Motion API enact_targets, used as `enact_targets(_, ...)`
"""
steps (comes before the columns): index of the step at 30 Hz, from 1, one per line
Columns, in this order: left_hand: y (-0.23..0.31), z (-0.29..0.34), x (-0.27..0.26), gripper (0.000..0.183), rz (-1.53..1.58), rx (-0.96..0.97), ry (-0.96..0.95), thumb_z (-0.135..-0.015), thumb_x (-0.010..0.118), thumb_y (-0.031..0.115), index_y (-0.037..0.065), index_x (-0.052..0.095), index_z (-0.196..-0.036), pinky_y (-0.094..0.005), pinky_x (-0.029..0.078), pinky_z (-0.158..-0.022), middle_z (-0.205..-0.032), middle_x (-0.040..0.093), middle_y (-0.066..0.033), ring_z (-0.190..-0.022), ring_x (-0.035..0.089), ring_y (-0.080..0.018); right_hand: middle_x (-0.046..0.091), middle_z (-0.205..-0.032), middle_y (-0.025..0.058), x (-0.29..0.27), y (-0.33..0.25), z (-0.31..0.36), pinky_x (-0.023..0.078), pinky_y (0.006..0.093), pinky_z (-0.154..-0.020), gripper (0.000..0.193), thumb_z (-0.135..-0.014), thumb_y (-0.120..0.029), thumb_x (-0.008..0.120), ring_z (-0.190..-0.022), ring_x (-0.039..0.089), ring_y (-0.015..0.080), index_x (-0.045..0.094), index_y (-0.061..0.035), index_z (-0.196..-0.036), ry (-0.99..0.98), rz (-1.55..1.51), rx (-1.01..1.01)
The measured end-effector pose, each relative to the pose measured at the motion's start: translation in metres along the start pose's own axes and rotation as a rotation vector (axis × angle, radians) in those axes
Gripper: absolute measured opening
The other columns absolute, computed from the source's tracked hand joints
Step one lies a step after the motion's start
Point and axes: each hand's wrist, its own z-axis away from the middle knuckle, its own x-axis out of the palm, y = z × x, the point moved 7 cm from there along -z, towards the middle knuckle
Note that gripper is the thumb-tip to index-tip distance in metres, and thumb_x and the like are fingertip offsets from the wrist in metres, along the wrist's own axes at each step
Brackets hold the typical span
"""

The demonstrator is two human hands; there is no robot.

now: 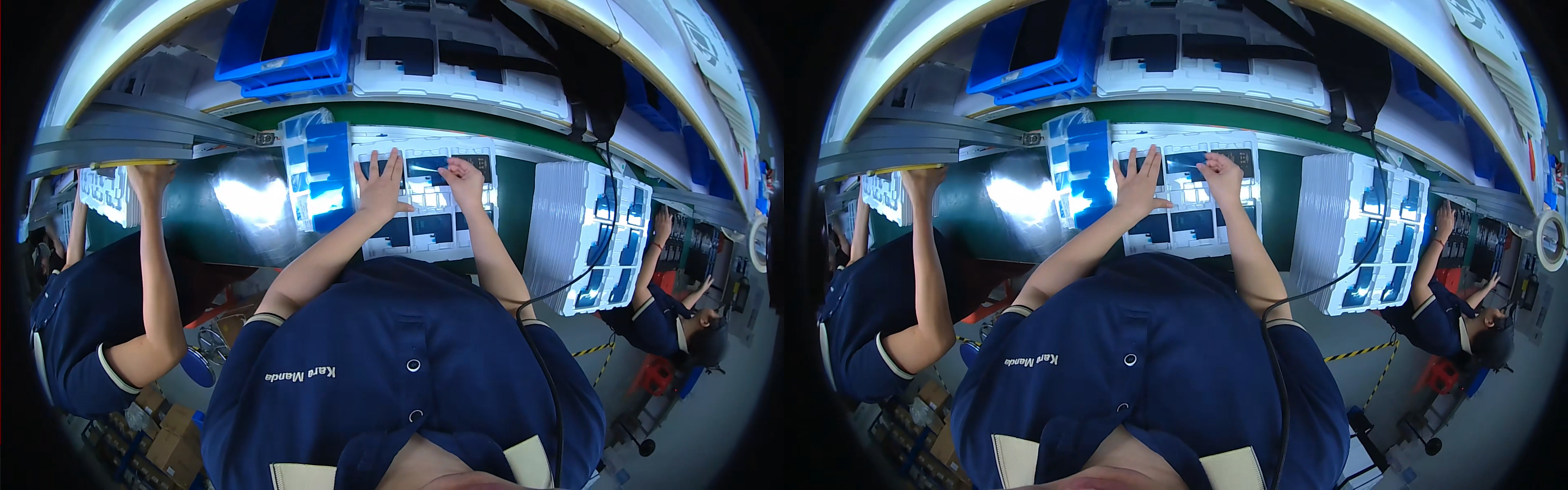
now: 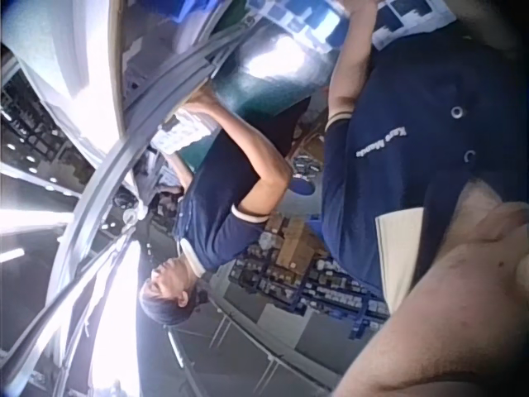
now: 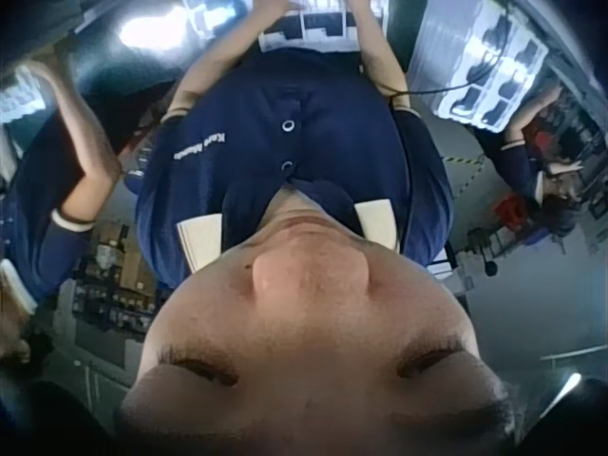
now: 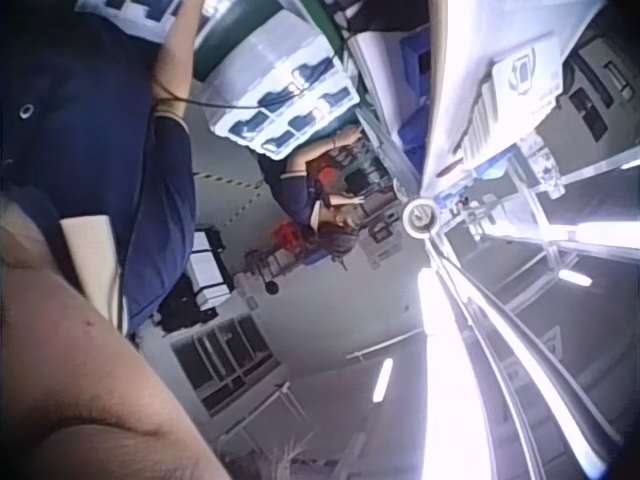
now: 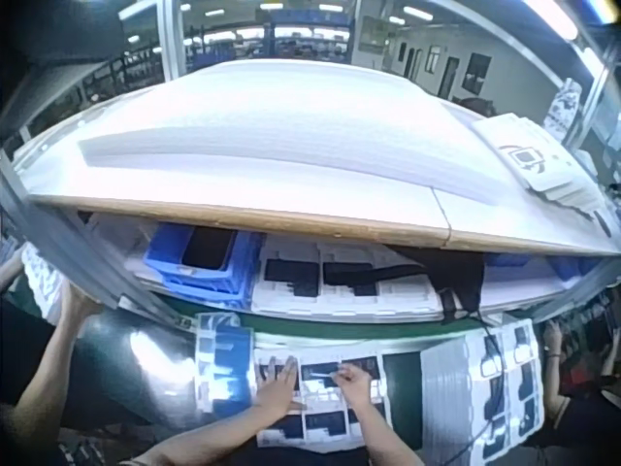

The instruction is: The person places small blue electronic components into a white plastic tray with multiple compartments. They handle the components one by one, arranging them in the tray. After filling the tray, they place it on a stack of similar trays and then handle a stack of clear plastic bags.

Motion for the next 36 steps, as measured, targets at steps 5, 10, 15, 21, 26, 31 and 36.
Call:
enact_targets(5, 0.001, 0.0, -0.001, 0.106, 0.01, 0.001, 0.001, -0.056, 0.077, 0.055, 0.01, 0.029, -0.14, -0.0665, 0.003, -0.103, -0.151, 0.015, -0.009, -0.138, 0.008, -0.0412, 0.068, -0.078, 0.0084, 0.0, -0.006, 0.002, 0.05, 0.023, -0.065, 0.029, -0.069, -0.008, 0.077, -0.066, 0.062, 0.0098, 0.067, 0.001, -0.095, 0.005, 0.072, -0.015)
enact_targets(10, 0.003, -0.001, 0.002, 0.098, 0.003, -0.002, -0.021, -0.057, 0.077, 0.055, 0.025, 0.033, -0.14, -0.0666, 0.001, -0.103, -0.152, 0.014, -0.01, -0.138, 0.007, -0.0425, 0.067, -0.076, 0.0077, -0.001, -0.008, 0.001, 0.051, 0.0235, -0.064, 0.029, -0.069, -0.008, 0.077, -0.066, 0.062, 0.0101, 0.067, 0.0007, -0.094, 0.02, 0.089, -0.022)
enact_targets(15, 0.005, 0.003, -0.003, 0.089, -0.007, 0.031, -0.01, -0.06, 0.076, 0.055, 0.033, 0.037, -0.137, -0.0658, -0.001, -0.103, -0.152, 0.012, -0.011, -0.137, 0.006, -0.0442, 0.067, -0.076, 0.0088, 0.0, -0.014, 0.004, 0.051, 0.0237, -0.064, 0.027, -0.069, -0.008, 0.076, -0.065, 0.062, 0.0105, 0.067, 0.0008, -0.093, 0.03, 0.11, -0.049)
enact_targets(21, 0.005, 0.004, -0.003, 0.087, -0.018, 0.061, 0.022, -0.062, 0.074, 0.056, 0.032, 0.038, -0.137, -0.0657, 0.003, -0.103, -0.151, 0.013, -0.013, -0.136, 0.009, -0.0453, 0.063, -0.077, 0.0137, 0.01, -0.037, 0.008, 0.052, 0.0321, -0.066, 0.029, -0.071, -0.008, 0.071, -0.068, 0.063, 0.0254, 0.063, 0.0016, -0.097, 0.039, 0.364, -0.159)
enact_targets(26, -0.012, 0.02, -0.023, 0.079, 0.067, 0.042, 0.248, -0.071, 0.069, 0.052, 0.019, 0.039, -0.136, -0.0621, 0.008, -0.105, -0.148, 0.02, -0.0162, -0.135, 0.015, -0.043, 0.046, -0.116, 0.0246, 0.024, -0.071, 0.024, 0.048, 0.0393, -0.075, 0.063, -0.071, -0.012, 0.071, -0.093, 0.055, 0.0379, 0.041, -0.0011, -0.126, 0.11, 0.649, -0.213)
enact_targets(31, -0.093, 0.085, -0.058, 0.069, 0.18, -0.264, 0.73, -0.073, 0.073, 0.035, 0.005, 0.043, -0.127, -0.054, 0.027, -0.099, -0.132, 0.037, -0.0213, -0.122, 0.035, -0.0407, 0.038, -0.132, 0.0238, -0.024, -0.061, 0.045, 0.03, 0.0522, -0.099, 0.069, -0.073, -0.025, 0.069, -0.122, 0.036, 0.041, 0.038, -0.0024, -0.13, 0.396, 0.852, -0.296)
enact_targets(36, -0.167, 0.117, -0.008, 0.042, 0.544, -0.501, 0.575, -0.068, 0.077, 0.02, 0.0, 0.055, -0.098, -0.0404, 0.044, -0.074, -0.089, 0.056, -0.0152, -0.085, 0.054, -0.0302, 0.039, -0.134, 0.0242, -0.076, 0.0, 0.055, 0.031, 0.0487, -0.102, 0.068, -0.082, -0.036, 0.062, -0.124, 0.037, 0.041, 0.036, 0.0042, -0.131, 0.388, 0.815, -0.143)
